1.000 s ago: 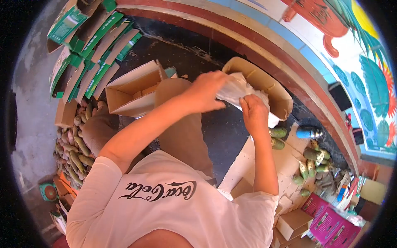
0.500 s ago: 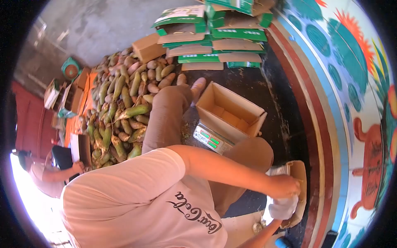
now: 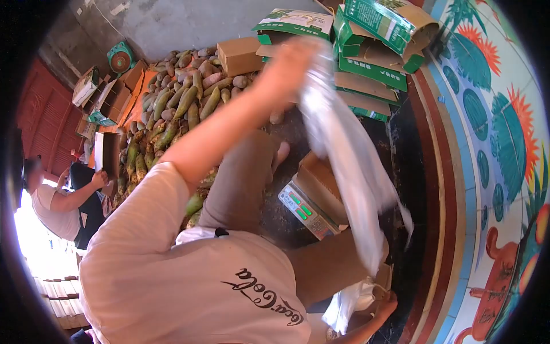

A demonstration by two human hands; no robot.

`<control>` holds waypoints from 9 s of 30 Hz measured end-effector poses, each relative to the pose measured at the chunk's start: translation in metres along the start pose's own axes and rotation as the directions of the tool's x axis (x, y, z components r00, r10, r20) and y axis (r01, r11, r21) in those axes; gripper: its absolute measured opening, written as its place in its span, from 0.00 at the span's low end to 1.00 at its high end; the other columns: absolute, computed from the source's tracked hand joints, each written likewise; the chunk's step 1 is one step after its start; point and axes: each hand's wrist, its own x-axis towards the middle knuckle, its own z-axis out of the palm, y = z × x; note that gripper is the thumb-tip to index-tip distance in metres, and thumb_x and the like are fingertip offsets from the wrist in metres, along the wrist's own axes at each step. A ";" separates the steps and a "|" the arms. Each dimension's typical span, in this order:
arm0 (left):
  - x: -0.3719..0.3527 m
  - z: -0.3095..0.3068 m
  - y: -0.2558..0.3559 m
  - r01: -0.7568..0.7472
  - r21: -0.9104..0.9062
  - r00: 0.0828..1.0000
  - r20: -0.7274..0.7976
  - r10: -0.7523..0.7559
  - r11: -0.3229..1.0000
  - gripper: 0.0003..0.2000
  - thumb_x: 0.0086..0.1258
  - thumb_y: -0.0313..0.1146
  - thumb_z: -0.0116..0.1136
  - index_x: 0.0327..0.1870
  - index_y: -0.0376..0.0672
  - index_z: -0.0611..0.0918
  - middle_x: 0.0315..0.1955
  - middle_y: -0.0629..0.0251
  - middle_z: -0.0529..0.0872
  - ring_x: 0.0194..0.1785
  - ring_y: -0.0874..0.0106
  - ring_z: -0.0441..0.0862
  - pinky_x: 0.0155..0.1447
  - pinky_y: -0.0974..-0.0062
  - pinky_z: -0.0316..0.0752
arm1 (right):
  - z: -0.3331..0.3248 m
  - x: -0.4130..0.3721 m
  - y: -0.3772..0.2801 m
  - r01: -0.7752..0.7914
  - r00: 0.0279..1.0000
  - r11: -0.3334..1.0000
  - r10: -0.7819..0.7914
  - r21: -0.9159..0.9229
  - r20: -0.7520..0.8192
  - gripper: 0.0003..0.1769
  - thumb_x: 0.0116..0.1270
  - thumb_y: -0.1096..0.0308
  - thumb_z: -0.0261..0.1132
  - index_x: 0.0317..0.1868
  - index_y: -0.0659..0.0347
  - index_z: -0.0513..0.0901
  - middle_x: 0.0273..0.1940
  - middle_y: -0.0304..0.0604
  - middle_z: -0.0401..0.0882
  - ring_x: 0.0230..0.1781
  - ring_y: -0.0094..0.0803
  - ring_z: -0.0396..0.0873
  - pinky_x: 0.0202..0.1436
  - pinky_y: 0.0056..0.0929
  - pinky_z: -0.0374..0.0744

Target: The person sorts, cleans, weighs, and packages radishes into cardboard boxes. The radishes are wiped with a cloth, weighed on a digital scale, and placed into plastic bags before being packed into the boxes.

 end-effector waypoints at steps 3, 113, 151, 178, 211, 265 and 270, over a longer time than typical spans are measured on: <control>0.038 -0.111 -0.110 0.182 0.011 0.885 -0.438 -0.159 0.983 0.19 0.67 0.37 0.53 0.52 0.31 0.72 0.40 0.55 0.81 0.37 0.71 0.79 0.42 0.76 0.76 | -0.011 0.027 -0.083 0.073 0.997 0.996 -0.072 -0.041 0.033 0.09 0.64 0.69 0.57 0.38 0.68 0.77 0.26 0.41 0.76 0.26 0.27 0.74 0.33 0.26 0.74; 0.310 -0.352 -0.555 -0.123 0.991 0.882 0.087 -0.463 -0.048 0.19 0.47 0.46 0.67 0.40 0.49 0.81 0.39 0.63 0.83 0.49 0.62 0.79 0.57 0.60 0.67 | 0.446 0.326 -0.843 0.940 0.259 0.120 -0.860 -0.320 0.440 0.36 0.53 0.56 0.68 0.64 0.52 0.67 0.65 0.57 0.59 0.66 0.53 0.59 0.65 0.43 0.63; -0.030 -0.296 -0.536 0.565 0.796 0.662 -0.595 -0.456 -0.218 0.11 0.59 0.36 0.56 0.43 0.48 0.77 0.45 0.63 0.75 0.53 0.62 0.73 0.51 0.62 0.71 | 0.254 0.178 -0.595 0.916 0.392 0.386 -0.805 -0.109 0.445 0.22 0.52 0.76 0.65 0.50 0.60 0.76 0.60 0.51 0.68 0.55 0.49 0.72 0.56 0.39 0.73; 0.008 -0.150 -0.024 0.192 -0.866 0.963 0.075 -0.259 0.462 0.13 0.73 0.33 0.37 0.44 0.32 0.72 0.49 0.53 0.75 0.62 0.49 0.67 0.64 0.43 0.62 | 0.185 -0.040 -0.666 0.635 0.706 0.583 -0.705 0.506 -0.074 0.39 0.44 0.58 0.73 0.52 0.64 0.63 0.48 0.54 0.71 0.52 0.49 0.70 0.51 0.43 0.72; -0.069 -0.056 -0.023 0.522 -0.685 0.841 0.311 -0.444 0.509 0.08 0.69 0.34 0.50 0.43 0.45 0.77 0.36 0.72 0.79 0.33 0.79 0.75 0.36 0.75 0.68 | 0.038 -0.013 -0.433 0.075 0.625 0.766 -0.535 0.638 0.569 0.11 0.64 0.60 0.61 0.37 0.59 0.77 0.27 0.25 0.68 0.25 0.12 0.61 0.27 0.13 0.61; -0.219 0.014 -0.096 0.933 -0.302 0.344 0.593 -0.728 0.195 0.10 0.66 0.38 0.58 0.41 0.43 0.74 0.36 0.69 0.78 0.40 0.75 0.77 0.45 0.71 0.76 | 0.179 -0.050 -0.390 -0.026 0.757 0.800 -0.376 0.600 0.534 0.09 0.57 0.72 0.66 0.24 0.60 0.73 0.22 0.30 0.72 0.24 0.16 0.65 0.27 0.18 0.65; -0.219 0.011 -0.107 0.923 -0.347 0.361 0.626 -0.691 0.168 0.06 0.66 0.35 0.58 0.37 0.45 0.75 0.32 0.71 0.78 0.39 0.77 0.76 0.45 0.71 0.76 | 0.182 -0.055 -0.390 -0.175 0.717 0.729 -0.366 0.662 0.593 0.09 0.58 0.70 0.67 0.26 0.58 0.73 0.23 0.31 0.72 0.23 0.16 0.66 0.27 0.18 0.65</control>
